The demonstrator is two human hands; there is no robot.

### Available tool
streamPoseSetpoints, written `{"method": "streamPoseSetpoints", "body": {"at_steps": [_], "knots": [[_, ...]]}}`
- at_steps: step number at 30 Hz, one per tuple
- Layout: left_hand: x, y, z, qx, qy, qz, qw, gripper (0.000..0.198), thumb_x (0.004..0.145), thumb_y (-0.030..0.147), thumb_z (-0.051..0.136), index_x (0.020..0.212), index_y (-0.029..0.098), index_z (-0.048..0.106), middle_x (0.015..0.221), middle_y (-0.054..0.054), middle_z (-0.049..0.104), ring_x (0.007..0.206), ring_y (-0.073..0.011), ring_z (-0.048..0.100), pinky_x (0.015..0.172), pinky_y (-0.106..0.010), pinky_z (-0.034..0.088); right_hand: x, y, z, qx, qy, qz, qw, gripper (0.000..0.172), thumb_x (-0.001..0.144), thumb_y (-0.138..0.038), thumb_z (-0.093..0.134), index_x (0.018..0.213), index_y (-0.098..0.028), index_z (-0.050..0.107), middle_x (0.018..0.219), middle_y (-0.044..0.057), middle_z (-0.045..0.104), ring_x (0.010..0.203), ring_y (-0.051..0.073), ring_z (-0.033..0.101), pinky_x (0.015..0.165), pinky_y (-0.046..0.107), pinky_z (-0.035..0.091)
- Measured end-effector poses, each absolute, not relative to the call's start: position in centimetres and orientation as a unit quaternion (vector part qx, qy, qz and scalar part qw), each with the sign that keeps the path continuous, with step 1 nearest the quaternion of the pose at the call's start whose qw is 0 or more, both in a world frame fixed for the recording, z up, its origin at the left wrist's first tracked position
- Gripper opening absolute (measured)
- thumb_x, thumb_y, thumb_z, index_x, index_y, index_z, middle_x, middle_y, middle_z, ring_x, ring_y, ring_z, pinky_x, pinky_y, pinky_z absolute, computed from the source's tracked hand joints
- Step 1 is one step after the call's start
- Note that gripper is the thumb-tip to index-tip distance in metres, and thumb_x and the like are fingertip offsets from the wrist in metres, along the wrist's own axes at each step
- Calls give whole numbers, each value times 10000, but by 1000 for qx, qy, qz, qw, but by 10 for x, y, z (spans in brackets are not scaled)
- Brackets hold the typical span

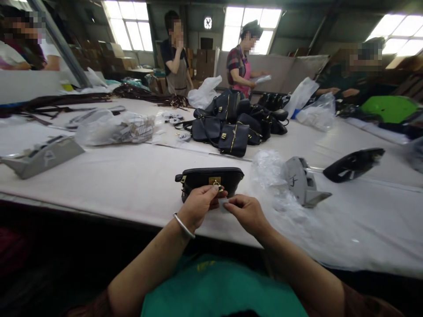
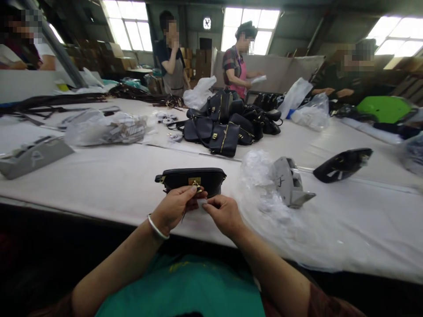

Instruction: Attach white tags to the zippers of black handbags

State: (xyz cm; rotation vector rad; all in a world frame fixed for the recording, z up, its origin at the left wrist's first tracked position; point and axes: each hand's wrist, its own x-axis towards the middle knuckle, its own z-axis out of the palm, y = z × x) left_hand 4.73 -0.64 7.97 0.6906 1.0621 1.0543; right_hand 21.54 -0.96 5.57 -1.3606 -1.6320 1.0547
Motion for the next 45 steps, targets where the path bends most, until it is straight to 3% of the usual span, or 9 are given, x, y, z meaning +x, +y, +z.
{"method": "streamPoseSetpoints", "body": {"at_steps": [18,31,40,45], "knots": [[47,-1,78,307,442,498,680,308,774,384,753,933,121,753,858,-108,752,728,-181,681,713,-310,532,203,12,60,-537,-611,473,338,245,736,-384,690,752,-154,772,537,4,629,508,127,527,500,248,385],[46,0,77,307,438,495,685,324,787,390,736,971,124,747,861,-109,752,732,-184,688,700,-305,539,200,15,63,-515,-598,503,352,211,709,-359,712,708,-152,747,537,-3,624,501,116,515,504,247,397],[46,-5,74,320,454,520,648,308,749,419,748,815,118,744,744,-76,720,668,-175,659,678,-311,551,200,18,67,-518,-574,516,369,233,668,-373,748,695,-142,738,538,-6,612,512,113,495,514,256,383],[46,-6,72,313,484,545,609,256,739,361,753,841,127,755,745,-65,724,663,-170,662,690,-311,568,198,18,69,-517,-558,534,369,257,653,-382,756,714,-133,749,515,-14,589,494,104,471,502,254,367]]}}
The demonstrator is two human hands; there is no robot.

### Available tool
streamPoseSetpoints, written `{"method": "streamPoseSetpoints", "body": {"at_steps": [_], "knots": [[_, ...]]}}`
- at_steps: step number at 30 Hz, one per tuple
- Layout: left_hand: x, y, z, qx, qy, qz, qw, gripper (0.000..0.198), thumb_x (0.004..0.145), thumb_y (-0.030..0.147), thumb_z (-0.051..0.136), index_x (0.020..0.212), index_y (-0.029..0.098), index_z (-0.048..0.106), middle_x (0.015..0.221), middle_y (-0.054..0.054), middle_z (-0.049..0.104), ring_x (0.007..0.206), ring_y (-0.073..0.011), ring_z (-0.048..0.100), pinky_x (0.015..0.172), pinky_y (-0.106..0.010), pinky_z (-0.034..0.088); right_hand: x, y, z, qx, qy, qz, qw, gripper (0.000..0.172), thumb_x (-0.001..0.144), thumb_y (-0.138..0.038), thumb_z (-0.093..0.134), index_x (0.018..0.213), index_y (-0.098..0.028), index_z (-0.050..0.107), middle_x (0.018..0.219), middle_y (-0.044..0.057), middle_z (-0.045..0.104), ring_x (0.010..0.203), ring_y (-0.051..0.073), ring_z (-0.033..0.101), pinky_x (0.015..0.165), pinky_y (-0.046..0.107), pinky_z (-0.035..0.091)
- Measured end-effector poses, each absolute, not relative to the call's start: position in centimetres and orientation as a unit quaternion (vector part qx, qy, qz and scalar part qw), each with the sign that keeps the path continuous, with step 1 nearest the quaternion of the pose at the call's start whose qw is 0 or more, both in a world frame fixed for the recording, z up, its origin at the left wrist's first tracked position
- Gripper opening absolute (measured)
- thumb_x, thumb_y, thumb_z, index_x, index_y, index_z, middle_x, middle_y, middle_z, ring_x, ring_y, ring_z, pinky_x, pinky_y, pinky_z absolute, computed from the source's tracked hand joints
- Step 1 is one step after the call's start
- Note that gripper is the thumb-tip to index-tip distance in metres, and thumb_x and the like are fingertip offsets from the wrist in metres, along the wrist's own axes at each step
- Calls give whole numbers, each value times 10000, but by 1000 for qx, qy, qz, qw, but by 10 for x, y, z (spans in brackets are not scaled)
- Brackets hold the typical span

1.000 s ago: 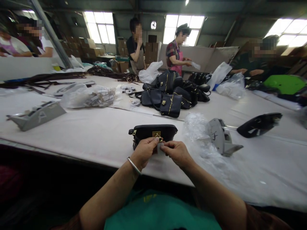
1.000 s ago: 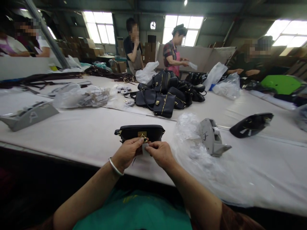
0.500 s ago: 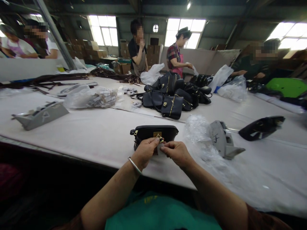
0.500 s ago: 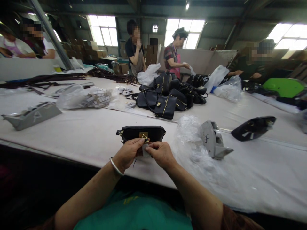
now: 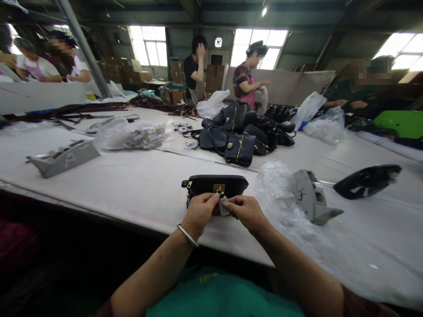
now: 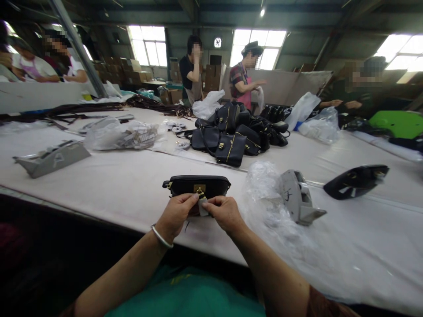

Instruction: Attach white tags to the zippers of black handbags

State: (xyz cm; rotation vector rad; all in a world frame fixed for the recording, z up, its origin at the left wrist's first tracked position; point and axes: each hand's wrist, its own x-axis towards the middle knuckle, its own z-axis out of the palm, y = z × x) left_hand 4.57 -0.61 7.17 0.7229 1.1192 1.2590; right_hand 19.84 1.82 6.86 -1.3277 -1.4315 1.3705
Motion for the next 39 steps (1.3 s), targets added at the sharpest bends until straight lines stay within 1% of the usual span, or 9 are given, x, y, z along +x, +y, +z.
{"method": "streamPoseSetpoints", "body": {"at_steps": [5,11,16,22,26,30,32,36,39], "knots": [[45,-5,70,303,490,563,593,258,689,360,787,813,135,759,734,-57,733,658,-164,670,664,-279,567,198,20,68,-512,-544,544,382,289,654,-401,766,744,-127,761,492,-21,564,474,95,443,478,247,340],[45,-3,66,303,503,564,580,258,681,372,784,799,143,756,712,-46,721,634,-152,660,622,-256,549,197,21,69,-518,-548,532,386,315,680,-430,753,744,-122,766,483,-13,558,470,97,447,466,243,329],[45,-2,66,311,495,568,580,239,682,364,777,779,147,750,700,-37,712,630,-146,650,631,-257,547,195,22,74,-525,-548,527,383,342,711,-456,715,752,-120,765,483,-4,562,453,100,443,446,240,327],[41,-5,71,344,509,565,551,228,730,363,735,796,145,749,615,-6,660,564,-118,595,598,-243,526,191,27,73,-519,-575,506,380,333,750,-440,670,806,-127,770,525,7,598,462,111,475,445,240,353],[36,-11,70,363,525,552,536,257,748,385,725,828,142,749,677,-33,695,609,-133,624,585,-232,509,187,31,74,-519,-592,486,380,334,765,-446,652,802,-135,770,569,22,636,484,125,514,461,245,391],[36,-16,65,354,524,514,580,312,773,420,710,894,135,745,787,-82,735,707,-156,680,583,-209,489,182,30,79,-530,-601,455,387,327,775,-446,640,793,-144,764,573,22,646,468,129,523,452,248,399],[37,-17,63,365,522,497,589,334,777,434,711,912,131,745,809,-97,741,726,-163,690,575,-202,483,180,28,80,-537,-596,445,398,328,775,-451,638,794,-147,758,582,26,654,470,139,542,451,252,412],[40,-15,59,391,524,516,554,292,755,400,739,857,127,749,804,-95,747,705,-169,689,617,-236,531,177,22,77,-532,-578,462,411,335,770,-463,633,804,-149,745,632,38,675,484,151,566,453,259,433],[40,-13,60,404,524,531,530,245,785,375,700,839,141,751,838,-85,757,737,-192,705,684,-286,575,180,19,71,-526,-590,463,402,331,777,-456,628,842,-154,745,586,21,645,474,143,541,443,250,410]]}}
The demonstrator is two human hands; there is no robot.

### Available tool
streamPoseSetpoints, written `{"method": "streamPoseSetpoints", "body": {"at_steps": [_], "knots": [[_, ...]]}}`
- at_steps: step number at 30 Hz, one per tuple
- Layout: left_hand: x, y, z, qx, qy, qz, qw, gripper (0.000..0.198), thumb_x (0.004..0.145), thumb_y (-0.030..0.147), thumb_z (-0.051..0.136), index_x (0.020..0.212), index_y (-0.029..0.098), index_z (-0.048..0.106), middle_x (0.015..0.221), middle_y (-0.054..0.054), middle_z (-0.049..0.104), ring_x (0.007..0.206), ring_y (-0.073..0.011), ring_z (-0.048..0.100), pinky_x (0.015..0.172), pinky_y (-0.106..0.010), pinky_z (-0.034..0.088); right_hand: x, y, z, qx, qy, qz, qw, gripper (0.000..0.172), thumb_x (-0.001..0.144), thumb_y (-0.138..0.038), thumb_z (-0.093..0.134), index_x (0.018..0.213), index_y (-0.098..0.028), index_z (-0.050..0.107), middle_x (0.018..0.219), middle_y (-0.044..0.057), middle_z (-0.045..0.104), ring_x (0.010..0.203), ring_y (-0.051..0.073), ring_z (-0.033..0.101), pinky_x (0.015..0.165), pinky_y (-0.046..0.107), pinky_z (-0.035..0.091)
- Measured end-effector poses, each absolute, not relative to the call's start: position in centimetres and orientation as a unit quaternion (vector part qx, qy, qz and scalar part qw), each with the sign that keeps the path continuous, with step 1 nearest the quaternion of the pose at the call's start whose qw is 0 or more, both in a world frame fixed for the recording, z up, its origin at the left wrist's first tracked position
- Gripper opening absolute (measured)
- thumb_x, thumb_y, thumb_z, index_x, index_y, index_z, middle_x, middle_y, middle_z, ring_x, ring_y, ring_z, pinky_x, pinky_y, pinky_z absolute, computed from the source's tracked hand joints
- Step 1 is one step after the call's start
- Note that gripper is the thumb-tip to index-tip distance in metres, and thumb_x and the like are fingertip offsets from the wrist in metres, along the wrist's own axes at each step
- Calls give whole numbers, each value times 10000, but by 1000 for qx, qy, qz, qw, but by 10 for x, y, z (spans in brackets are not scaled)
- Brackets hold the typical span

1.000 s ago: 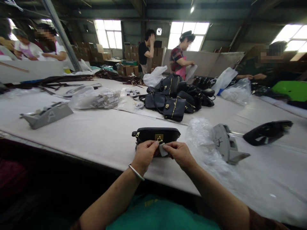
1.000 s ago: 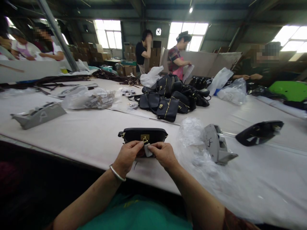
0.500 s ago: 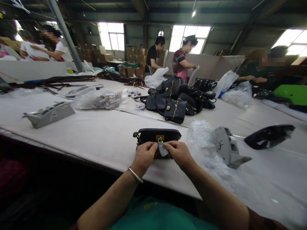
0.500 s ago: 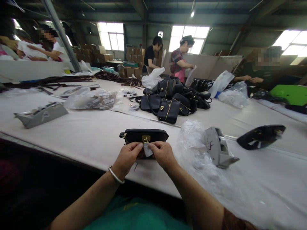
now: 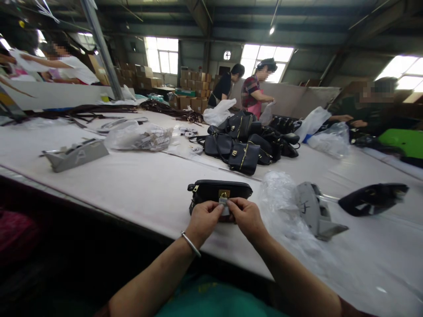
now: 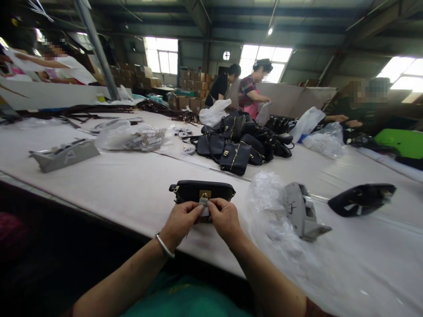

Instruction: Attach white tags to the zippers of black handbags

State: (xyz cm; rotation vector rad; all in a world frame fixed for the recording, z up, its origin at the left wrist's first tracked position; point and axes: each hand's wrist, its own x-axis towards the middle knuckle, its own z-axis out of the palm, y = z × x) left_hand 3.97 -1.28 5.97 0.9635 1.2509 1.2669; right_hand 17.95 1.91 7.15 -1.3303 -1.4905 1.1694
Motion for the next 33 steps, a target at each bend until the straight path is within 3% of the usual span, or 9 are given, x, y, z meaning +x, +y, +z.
{"method": "streamPoseSetpoints", "body": {"at_steps": [9,19,33], "knots": [[31,-19,71,571,597,466,317,300,897,384,546,958,195,771,888,-64,761,818,-199,688,739,-287,529,183,18,66,-516,-607,459,393,286,787,-414,641,793,-144,737,532,4,595,474,126,504,452,243,383],[36,-9,66,532,578,490,379,374,865,474,570,950,165,763,862,-99,753,787,-216,690,697,-286,535,187,20,74,-508,-662,361,417,240,826,-376,612,853,-184,754,785,56,737,724,208,656,660,303,502],[42,-4,68,490,609,510,358,333,837,449,595,863,168,770,771,-77,745,716,-200,672,659,-283,509,185,19,72,-514,-647,382,413,331,848,-441,571,816,-164,749,693,51,704,624,189,612,555,278,440]]}}
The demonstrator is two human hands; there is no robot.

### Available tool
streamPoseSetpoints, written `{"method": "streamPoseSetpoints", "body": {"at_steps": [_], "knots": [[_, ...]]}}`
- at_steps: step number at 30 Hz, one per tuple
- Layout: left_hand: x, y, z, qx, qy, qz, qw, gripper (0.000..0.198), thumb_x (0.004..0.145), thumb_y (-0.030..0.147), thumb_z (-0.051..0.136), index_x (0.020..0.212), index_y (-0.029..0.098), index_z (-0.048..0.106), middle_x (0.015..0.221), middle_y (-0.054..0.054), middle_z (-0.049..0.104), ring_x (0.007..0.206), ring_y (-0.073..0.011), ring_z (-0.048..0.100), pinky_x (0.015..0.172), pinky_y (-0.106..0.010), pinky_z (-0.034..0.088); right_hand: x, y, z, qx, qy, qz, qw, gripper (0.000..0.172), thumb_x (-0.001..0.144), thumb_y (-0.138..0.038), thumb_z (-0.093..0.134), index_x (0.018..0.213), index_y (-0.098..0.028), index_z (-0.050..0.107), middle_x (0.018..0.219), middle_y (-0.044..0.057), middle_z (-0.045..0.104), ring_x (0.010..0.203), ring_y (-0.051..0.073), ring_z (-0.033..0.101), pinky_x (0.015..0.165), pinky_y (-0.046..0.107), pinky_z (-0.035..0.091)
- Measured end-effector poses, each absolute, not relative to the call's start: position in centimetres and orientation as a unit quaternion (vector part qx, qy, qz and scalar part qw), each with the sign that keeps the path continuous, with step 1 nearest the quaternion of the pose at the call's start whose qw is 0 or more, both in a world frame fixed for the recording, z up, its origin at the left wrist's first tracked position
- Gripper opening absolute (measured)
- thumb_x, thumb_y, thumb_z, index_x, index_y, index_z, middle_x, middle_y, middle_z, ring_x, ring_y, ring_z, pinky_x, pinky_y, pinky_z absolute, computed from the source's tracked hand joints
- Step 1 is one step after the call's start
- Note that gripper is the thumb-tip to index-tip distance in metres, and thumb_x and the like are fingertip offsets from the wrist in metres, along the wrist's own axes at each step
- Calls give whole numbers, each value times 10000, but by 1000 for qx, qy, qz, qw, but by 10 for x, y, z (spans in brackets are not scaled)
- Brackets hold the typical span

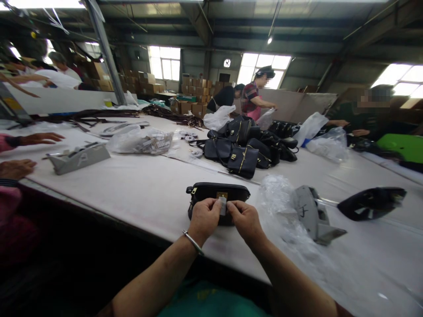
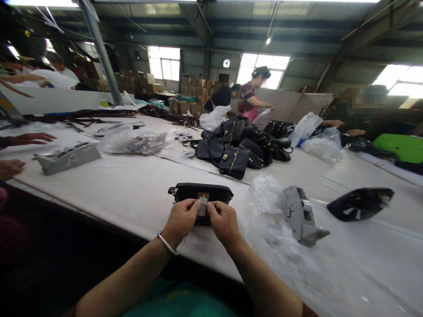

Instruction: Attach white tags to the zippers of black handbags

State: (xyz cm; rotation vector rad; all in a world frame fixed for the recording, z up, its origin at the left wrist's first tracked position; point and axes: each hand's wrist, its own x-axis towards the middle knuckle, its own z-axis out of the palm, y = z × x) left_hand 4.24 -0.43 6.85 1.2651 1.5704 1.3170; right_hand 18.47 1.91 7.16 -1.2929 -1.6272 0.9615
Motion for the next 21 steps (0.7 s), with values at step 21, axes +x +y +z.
{"method": "streamPoseSetpoints", "body": {"at_steps": [21], "knots": [[42,-1,62,441,569,557,413,273,788,431,660,824,178,757,786,-75,745,748,-210,686,668,-285,548,172,10,64,-442,-433,656,433,434,664,-546,773,630,-158,581,460,-74,415,381,41,257,388,218,137]]}}
